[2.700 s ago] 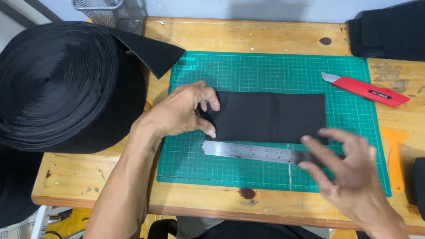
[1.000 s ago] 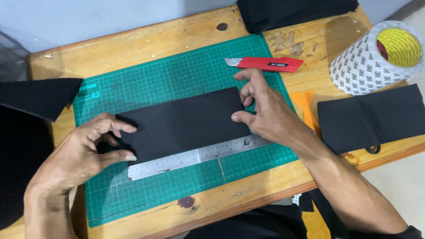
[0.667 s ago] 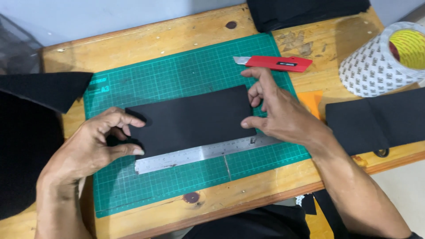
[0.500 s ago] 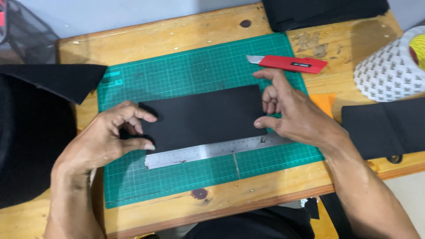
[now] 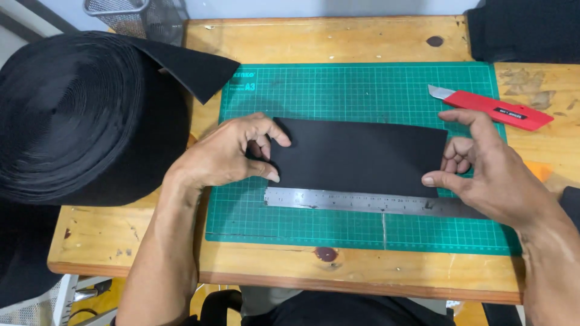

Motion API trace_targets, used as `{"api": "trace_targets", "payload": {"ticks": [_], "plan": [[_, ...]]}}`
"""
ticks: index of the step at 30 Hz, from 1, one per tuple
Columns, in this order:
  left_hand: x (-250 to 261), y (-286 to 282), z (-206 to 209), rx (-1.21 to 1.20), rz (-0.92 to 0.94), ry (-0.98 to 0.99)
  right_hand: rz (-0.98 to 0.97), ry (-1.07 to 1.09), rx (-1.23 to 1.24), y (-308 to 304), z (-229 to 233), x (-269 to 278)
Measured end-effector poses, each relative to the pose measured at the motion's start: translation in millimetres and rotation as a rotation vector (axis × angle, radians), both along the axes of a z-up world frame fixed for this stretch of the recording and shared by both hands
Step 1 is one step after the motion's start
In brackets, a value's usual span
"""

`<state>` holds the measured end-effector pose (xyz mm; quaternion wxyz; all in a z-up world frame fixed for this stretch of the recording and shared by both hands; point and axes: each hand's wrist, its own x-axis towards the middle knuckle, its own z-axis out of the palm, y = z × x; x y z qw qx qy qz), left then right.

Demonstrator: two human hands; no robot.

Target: The person measures a rectangular piece of black fabric using a metal ruler on a green cutting mat. They then use a red utility knife to cut the fabric along the ruler's edge, creating a straight cut.

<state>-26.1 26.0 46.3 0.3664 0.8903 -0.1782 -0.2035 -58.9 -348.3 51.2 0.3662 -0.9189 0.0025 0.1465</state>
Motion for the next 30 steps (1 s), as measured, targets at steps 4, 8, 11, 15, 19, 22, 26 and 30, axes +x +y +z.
{"api": "trace_targets", "payload": {"ticks": [4,8,11,15,19,22,26,30], "plan": [[0,2,-2,-0.003,0.009,0.006,0.04,-0.054,0.024,-6,-10,2],[1,5,-5,-0.063,-0.018,0.013,0.029,-0.069,0.033,-7,-13,2],[2,7,-5,-0.071,-0.02,0.012,0.027,-0.074,0.015,-5,-12,2],[2,6,-5,-0.077,-0.016,0.02,0.025,-0.089,0.019,-5,-13,1],[1,8,-5,-0.08,-0.017,0.011,0.03,-0.109,0.041,-7,-18,2],[1,8,-4,-0.062,-0.015,0.015,0.027,-0.108,0.036,-7,-19,3],[1,6,-4,-0.027,0.019,0.008,0.026,-0.083,0.081,-10,-22,5],[2,0,-4,0.0,0.081,0.038,0.041,-0.063,0.127,-16,-23,6]]}}
